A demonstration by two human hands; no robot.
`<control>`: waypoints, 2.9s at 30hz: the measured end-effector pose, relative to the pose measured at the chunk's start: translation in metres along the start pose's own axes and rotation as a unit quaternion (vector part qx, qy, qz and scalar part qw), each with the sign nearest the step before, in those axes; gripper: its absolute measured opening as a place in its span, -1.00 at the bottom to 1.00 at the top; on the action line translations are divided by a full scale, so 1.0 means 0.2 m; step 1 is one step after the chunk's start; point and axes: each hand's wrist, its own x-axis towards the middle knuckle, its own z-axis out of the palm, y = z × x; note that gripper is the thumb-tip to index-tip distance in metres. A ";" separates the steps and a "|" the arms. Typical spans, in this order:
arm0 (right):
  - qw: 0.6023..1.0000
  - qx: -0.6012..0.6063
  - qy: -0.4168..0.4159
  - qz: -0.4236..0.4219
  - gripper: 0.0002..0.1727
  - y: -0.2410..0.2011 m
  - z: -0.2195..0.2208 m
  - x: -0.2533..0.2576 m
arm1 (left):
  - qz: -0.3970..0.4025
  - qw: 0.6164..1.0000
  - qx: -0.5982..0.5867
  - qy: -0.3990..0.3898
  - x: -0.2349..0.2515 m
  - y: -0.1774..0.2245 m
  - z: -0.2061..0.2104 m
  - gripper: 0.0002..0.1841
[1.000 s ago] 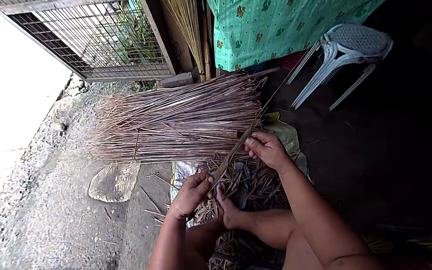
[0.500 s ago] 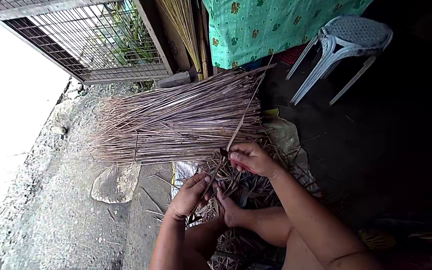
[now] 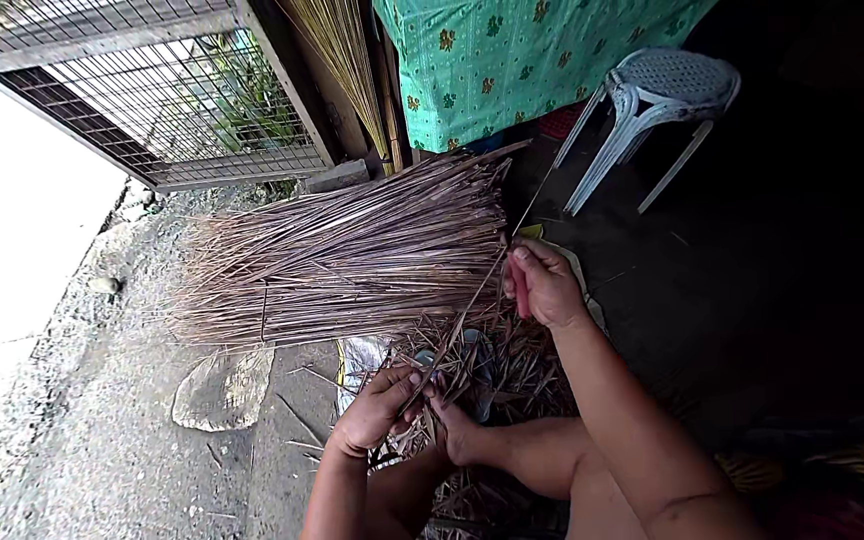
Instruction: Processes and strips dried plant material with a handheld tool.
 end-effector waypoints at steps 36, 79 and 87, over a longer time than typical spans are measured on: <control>0.989 -0.130 -0.022 0.069 -0.74 0.03 0.10 -0.05 | 0.054 0.992 -0.024 0.110 0.02 0.00 0.05 -0.74; 0.976 -0.062 -0.207 0.032 -0.73 0.08 0.22 -0.13 | 0.024 0.992 -0.107 0.066 0.00 0.02 0.04 -0.65; 0.995 -0.010 -0.001 0.096 -0.66 0.00 0.07 -0.03 | 0.009 0.993 -0.088 0.075 0.01 0.01 0.05 -0.66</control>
